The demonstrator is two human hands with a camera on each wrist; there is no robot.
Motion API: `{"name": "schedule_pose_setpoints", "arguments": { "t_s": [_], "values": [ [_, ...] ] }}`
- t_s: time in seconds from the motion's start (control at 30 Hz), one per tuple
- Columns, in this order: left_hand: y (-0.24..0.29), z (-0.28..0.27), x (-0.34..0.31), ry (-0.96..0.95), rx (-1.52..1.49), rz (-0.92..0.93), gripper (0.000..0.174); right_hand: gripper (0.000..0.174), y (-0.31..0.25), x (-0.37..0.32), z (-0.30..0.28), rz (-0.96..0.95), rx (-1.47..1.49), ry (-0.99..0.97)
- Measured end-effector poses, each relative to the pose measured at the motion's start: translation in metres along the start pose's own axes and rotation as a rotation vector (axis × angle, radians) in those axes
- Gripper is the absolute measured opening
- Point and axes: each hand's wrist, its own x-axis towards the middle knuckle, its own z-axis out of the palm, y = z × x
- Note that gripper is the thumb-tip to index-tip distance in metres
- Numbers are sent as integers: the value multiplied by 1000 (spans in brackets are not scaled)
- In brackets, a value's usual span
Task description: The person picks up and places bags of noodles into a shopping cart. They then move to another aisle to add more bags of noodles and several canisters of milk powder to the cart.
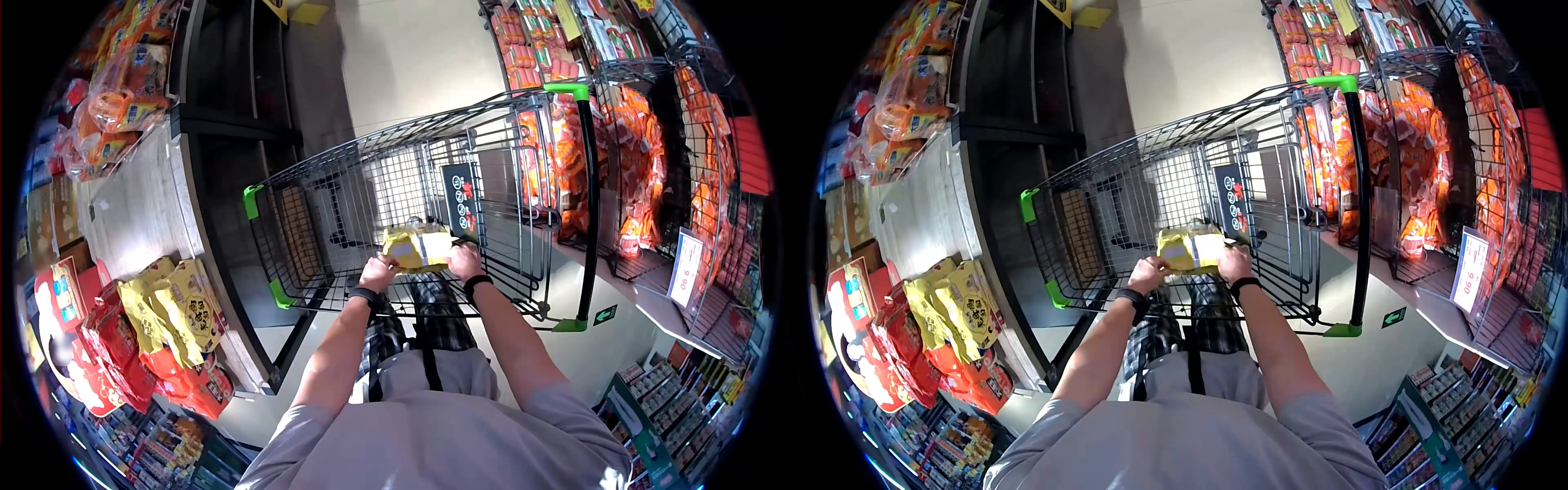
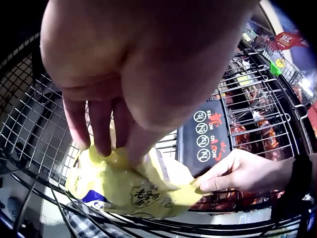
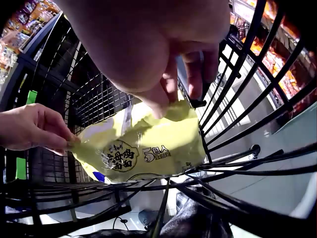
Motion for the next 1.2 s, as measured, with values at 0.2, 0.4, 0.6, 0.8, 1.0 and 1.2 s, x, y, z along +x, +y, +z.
{"name": "schedule_pose_setpoints", "arguments": {
  "t_s": [0.2,0.4,0.6,0.8,1.0,1.2],
  "values": [
    [39,-60,-44,-123,29,-8,37,20,-4,-2,-26,146,243,-185],
    [31,-130,-114,120,-225,127,34,25,-37,20,-41,-98,623,-76],
    [4,-206,-235,746,-243,326,21,23,-205,23,-82,-123,777,-215],
    [-36,-260,-368,1499,60,183,27,50,-448,-8,-159,-715,535,228],
    [-99,-285,-382,1606,-36,-20,34,58,-598,-44,-200,-1029,175,472],
    [-119,-279,-379,1647,-120,66,24,43,-630,-27,-186,-1085,-34,565]
  ]
}}
